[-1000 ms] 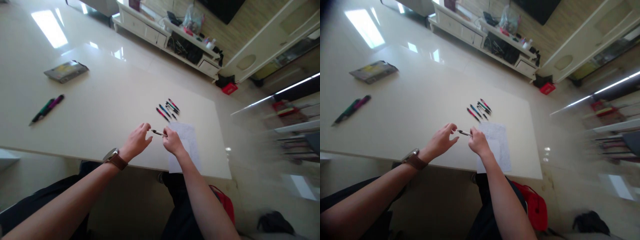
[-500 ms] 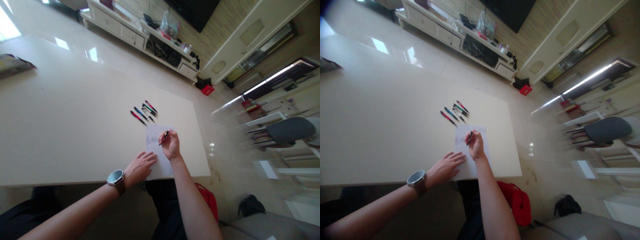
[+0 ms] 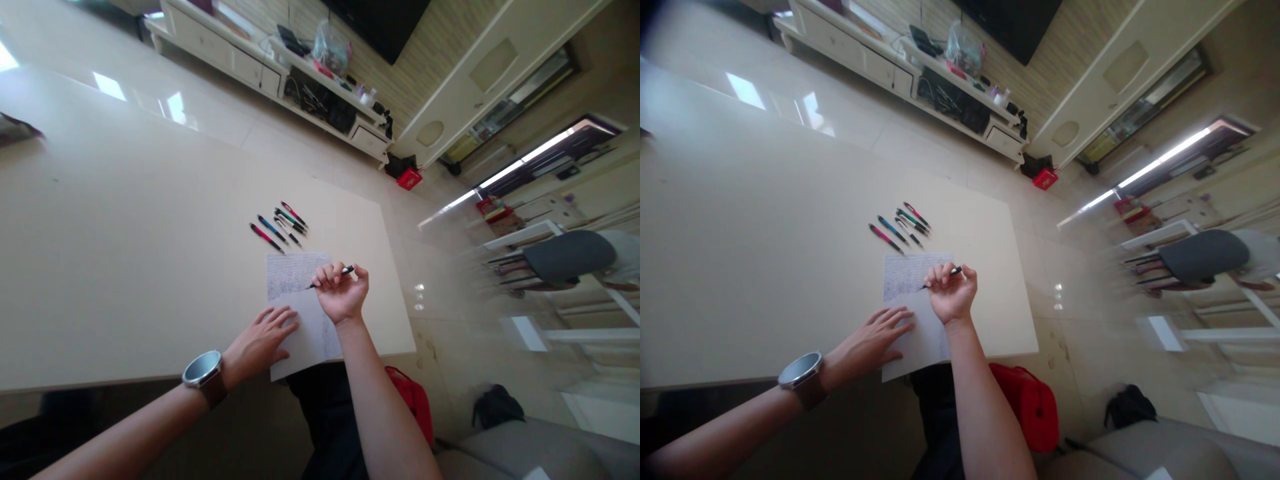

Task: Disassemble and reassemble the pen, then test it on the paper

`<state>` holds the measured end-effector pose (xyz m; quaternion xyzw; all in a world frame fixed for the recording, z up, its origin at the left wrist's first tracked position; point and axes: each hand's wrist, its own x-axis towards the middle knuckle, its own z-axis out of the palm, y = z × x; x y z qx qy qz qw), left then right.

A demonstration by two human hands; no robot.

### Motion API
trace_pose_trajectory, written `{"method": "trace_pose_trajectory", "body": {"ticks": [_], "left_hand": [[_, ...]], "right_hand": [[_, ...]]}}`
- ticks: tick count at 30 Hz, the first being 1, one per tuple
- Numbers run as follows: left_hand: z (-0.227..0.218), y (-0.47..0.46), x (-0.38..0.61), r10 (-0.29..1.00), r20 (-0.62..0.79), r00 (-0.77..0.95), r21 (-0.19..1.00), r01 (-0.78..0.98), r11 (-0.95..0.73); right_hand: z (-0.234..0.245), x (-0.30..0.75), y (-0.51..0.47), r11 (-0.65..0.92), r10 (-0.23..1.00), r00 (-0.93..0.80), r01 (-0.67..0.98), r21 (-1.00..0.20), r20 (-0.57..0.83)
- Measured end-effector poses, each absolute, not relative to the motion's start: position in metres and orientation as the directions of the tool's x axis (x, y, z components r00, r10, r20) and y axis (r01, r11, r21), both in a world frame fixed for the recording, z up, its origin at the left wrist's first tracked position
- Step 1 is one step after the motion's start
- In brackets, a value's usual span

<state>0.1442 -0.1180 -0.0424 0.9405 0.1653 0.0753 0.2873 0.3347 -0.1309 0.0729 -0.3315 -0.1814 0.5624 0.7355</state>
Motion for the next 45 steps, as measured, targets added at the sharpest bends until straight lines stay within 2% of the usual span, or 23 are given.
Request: {"method": "trace_pose_trajectory", "body": {"ticks": [8,13,20,27,45], "left_hand": [[-0.039,-0.116,0.133,0.353,-0.002,0.935,0.551,0.296,-0.781],[-0.035,-0.116,0.117,0.296,-0.041,0.954,0.563,0.267,-0.782],[-0.032,-0.115,0.097,0.222,-0.104,0.969,0.572,0.242,-0.784],[-0.033,-0.111,0.096,0.228,-0.074,0.971,0.562,0.230,-0.795],[-0.036,-0.114,0.098,0.242,-0.054,0.969,0.557,0.230,-0.798]], "right_hand": [[0.074,0.327,-0.128,0.121,0.947,0.304,-0.644,-0.756,-0.108],[0.077,0.324,-0.129,0.078,0.933,0.333,-0.564,-0.822,-0.140],[0.076,0.324,-0.134,0.094,0.947,0.300,-0.594,-0.799,-0.112],[0.071,0.319,-0.131,0.015,0.941,0.294,-0.535,-0.845,-0.170],[0.072,0.311,-0.124,0.039,0.931,0.325,-0.543,-0.839,-0.167]]}}
